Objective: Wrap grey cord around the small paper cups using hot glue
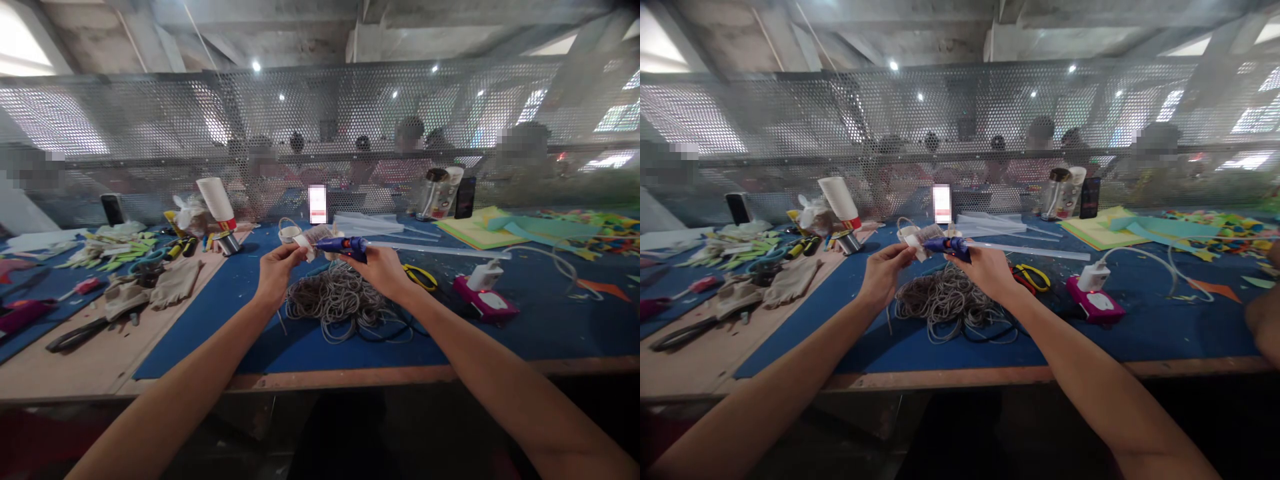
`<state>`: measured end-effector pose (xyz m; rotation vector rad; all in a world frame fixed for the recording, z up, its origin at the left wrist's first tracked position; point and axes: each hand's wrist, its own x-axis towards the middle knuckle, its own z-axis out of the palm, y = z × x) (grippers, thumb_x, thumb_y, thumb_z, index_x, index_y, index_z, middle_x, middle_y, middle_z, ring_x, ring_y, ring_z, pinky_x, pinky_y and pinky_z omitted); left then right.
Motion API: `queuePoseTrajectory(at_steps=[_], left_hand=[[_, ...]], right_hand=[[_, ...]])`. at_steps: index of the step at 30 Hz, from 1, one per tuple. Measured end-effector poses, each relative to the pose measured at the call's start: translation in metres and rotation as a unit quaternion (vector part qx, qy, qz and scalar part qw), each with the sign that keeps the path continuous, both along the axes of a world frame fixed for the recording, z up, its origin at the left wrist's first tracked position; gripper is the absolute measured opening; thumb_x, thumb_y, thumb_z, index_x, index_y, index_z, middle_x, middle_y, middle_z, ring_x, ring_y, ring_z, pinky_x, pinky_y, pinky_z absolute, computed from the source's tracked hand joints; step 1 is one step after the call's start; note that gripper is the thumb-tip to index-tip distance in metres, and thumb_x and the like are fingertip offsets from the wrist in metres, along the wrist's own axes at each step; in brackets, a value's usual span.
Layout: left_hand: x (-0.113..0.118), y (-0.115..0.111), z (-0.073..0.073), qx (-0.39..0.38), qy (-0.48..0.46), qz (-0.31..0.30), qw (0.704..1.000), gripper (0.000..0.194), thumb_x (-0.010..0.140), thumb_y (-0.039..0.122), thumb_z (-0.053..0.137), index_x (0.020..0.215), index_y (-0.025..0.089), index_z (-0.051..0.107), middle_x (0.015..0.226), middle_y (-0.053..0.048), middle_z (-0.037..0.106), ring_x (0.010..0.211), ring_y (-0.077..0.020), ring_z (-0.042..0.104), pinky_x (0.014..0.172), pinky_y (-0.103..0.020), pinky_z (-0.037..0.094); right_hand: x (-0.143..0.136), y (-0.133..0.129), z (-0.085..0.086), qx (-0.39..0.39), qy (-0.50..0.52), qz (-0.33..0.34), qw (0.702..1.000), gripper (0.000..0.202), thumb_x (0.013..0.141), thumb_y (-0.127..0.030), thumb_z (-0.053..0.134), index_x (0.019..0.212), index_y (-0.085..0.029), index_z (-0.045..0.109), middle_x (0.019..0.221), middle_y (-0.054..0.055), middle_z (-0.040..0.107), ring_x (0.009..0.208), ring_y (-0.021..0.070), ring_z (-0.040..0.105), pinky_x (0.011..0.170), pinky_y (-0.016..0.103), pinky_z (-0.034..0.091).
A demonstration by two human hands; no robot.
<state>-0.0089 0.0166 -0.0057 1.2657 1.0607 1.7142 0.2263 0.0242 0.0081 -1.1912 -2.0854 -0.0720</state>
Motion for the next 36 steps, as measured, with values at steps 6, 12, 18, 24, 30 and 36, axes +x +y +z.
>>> queuePoseTrajectory(at_steps=[6, 12, 18, 24, 30, 36], left_hand=[[0.0007, -0.0008, 0.0013, 0.002, -0.006, 0.001, 1.000, 0.022, 0.068, 0.034, 0.083, 0.081, 0.018, 0.079, 0.071, -0.002, 0.070, 0.067, -0.0122, 0.058, 0.068, -0.026, 0.045], [0.0004, -0.0005, 0.0021, -0.003, -0.006, 0.004, 1.000, 0.021, 0.068, 0.034, 0.083, 0.081, 0.018, 0.079, 0.071, -0.002, 0.069, 0.067, -0.0122, 0.057, 0.069, -0.026, 0.044], [-0.0001, -0.0006, 0.0031, -0.008, -0.010, 0.009, 1.000, 0.025, 0.066, 0.036, 0.084, 0.080, 0.016, 0.078, 0.071, -0.002, 0.070, 0.067, -0.0121, 0.058, 0.069, -0.026, 0.044], [0.0007, -0.0006, 0.0041, -0.011, -0.019, 0.014, 1.000, 0.025, 0.065, 0.034, 0.084, 0.081, 0.015, 0.078, 0.072, -0.003, 0.070, 0.067, -0.0123, 0.058, 0.069, -0.026, 0.044], [-0.0011, 0.0011, 0.0026, -0.007, -0.015, 0.014, 1.000, 0.025, 0.066, 0.035, 0.084, 0.081, 0.016, 0.078, 0.073, -0.003, 0.070, 0.068, -0.0121, 0.059, 0.070, -0.026, 0.045], [-0.0017, 0.0014, 0.0016, -0.006, -0.013, 0.017, 1.000, 0.026, 0.067, 0.035, 0.084, 0.082, 0.016, 0.078, 0.072, -0.003, 0.070, 0.068, -0.0121, 0.059, 0.070, -0.026, 0.046]], right_hand=[[0.0003, -0.0006, 0.0005, 0.001, -0.001, 0.004, 1.000, 0.037, 0.093, -0.051, 0.052, 0.091, -0.021, 0.074, 0.070, 0.008, 0.066, 0.064, 0.0210, 0.060, 0.056, 0.031, 0.027], [-0.0007, -0.0027, 0.0032, 0.006, -0.015, -0.009, 1.000, 0.043, 0.092, -0.057, 0.052, 0.102, -0.021, 0.073, 0.068, 0.007, 0.067, 0.063, 0.0222, 0.060, 0.056, 0.031, 0.026], [0.0002, -0.0044, 0.0034, 0.013, -0.032, -0.008, 0.999, 0.045, 0.093, -0.058, 0.052, 0.103, -0.019, 0.073, 0.071, 0.007, 0.069, 0.066, 0.0228, 0.063, 0.055, 0.030, 0.025], [-0.0002, -0.0048, 0.0042, 0.013, -0.040, -0.003, 0.999, 0.044, 0.094, -0.056, 0.050, 0.102, -0.019, 0.072, 0.073, 0.007, 0.070, 0.069, 0.0232, 0.064, 0.057, 0.030, 0.027], [0.0000, -0.0034, 0.0035, 0.013, -0.048, 0.002, 0.999, 0.043, 0.095, -0.055, 0.048, 0.101, -0.019, 0.070, 0.076, 0.008, 0.070, 0.070, 0.0225, 0.063, 0.058, 0.030, 0.027], [0.0007, -0.0027, 0.0029, 0.005, -0.053, -0.004, 0.999, 0.041, 0.095, -0.053, 0.048, 0.098, -0.019, 0.070, 0.074, 0.007, 0.068, 0.067, 0.0207, 0.061, 0.057, 0.030, 0.024]])
